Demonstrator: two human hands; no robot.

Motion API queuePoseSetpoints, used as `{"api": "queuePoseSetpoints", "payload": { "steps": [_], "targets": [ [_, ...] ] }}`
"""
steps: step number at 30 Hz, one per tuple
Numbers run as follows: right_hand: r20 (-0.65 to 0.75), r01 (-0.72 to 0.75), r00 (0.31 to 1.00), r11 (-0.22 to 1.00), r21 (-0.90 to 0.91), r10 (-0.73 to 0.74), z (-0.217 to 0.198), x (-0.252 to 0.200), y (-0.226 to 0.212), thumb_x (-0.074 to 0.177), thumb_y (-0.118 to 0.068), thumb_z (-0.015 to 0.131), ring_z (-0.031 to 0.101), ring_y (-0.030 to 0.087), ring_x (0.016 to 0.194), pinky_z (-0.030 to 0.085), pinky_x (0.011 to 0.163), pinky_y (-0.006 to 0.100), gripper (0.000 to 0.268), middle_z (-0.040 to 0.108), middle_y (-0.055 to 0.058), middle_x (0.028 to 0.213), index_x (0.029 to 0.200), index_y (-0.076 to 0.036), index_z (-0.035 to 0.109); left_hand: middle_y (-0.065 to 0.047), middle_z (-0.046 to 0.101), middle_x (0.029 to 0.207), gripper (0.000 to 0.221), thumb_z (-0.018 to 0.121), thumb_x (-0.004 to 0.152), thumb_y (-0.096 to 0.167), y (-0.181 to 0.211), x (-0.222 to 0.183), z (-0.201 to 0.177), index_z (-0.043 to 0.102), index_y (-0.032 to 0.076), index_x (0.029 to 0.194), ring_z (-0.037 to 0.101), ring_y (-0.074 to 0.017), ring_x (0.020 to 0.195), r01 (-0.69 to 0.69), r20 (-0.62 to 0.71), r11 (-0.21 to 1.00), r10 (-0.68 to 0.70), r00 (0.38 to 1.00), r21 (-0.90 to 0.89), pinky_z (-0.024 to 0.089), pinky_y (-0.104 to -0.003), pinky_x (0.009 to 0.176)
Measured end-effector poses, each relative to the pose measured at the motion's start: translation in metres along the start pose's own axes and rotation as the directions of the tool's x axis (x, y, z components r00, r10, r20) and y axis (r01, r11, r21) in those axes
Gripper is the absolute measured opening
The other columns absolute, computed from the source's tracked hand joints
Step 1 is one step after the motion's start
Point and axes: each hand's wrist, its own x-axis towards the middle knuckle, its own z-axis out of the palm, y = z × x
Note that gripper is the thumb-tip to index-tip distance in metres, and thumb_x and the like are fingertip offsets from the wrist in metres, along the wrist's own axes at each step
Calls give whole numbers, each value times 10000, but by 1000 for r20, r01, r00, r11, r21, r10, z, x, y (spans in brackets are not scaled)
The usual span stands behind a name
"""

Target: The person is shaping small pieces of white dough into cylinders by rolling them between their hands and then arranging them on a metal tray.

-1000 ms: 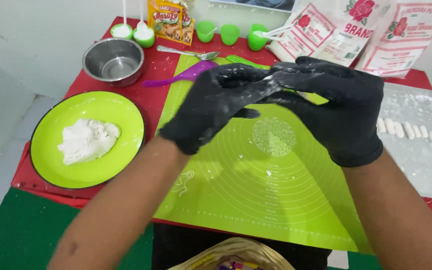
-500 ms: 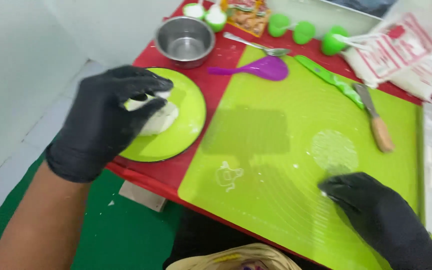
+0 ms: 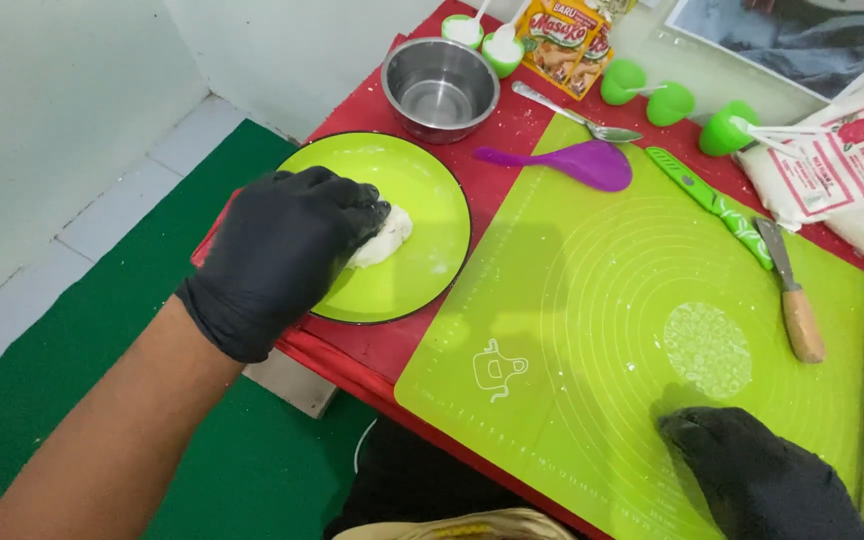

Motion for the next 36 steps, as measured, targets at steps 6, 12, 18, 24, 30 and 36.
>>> {"api": "queuePoseSetpoints", "payload": {
  "steps": [6, 12, 18, 24, 30, 36],
  "targets": [
    [-166, 198, 958, 957, -213, -235, -74, 65, -77, 852, -474, 639, 726, 121, 1089, 624, 731, 376, 329, 703, -163, 1214, 1174, -477, 704, -87, 810, 1011, 264, 700, 1027, 320, 8, 6, -9, 828, 89, 1026, 760, -326, 848, -76, -150, 996, 83, 985, 54, 573, -471, 730],
    [-447, 632, 663, 769, -95, -600, -110, 173, -187, 982, -329, 672, 707, 286, 903, 543, 643, 435, 152, 722, 27, 1008, 1076, -226, 734, -120, 730, 1305, 232, 733, 992, 268, 2, -5, -33, 780, 123, 1167, 699, -365, 1119, -74, -231, 990, 46, 972, -117, 520, -520, 936],
    [-602, 816, 515, 563, 127, -611, -77, 253, -258, 900, -213, 822, 738, 218, 1008, 576, 851, 373, 132, 783, -18, 1067, 1019, -199, 765, -230, 573, 1496, 438, 540, 1066, 264, -21, -29, -2, 591, 30, 1433, 575, -435, 1330, 191, -307, 941, -276, 911, -281, 432, -558, 1097],
    [-384, 672, 677, 740, -24, -628, -84, 243, -257, 923, -320, 751, 684, 174, 1128, 561, 874, 380, 72, 728, -88, 1032, 983, -292, 722, -254, 539, 1502, 451, 544, 1045, 171, -8, -26, 2, 529, 37, 1476, 453, -428, 1425, 300, -36, 584, -494, 869, -755, 293, -549, 1225],
    [-612, 696, 634, 693, 187, -472, -106, 236, -217, 920, -205, 809, 735, 278, 1031, 595, 857, 419, 176, 773, 55, 1071, 1090, -191, 765, -272, 463, 1551, 544, 534, 1062, 173, -24, -25, 18, 399, 22, 1567, 492, -383, 1402, 374, 59, 493, -541, 839, -785, 362, -505, 1180],
    [-382, 268, 921, 595, 758, 71, -132, 262, -170, 964, -179, 759, 753, 179, 859, 624, 781, 309, 145, 771, 51, 1021, 1103, -219, 751, -211, 509, 1539, 496, 471, 1076, 245, -30, -19, 25, 447, 80, 1544, 487, -342, 1423, 462, 233, 243, -614, 754, -853, 352, -477, 1207]
  ]
}}
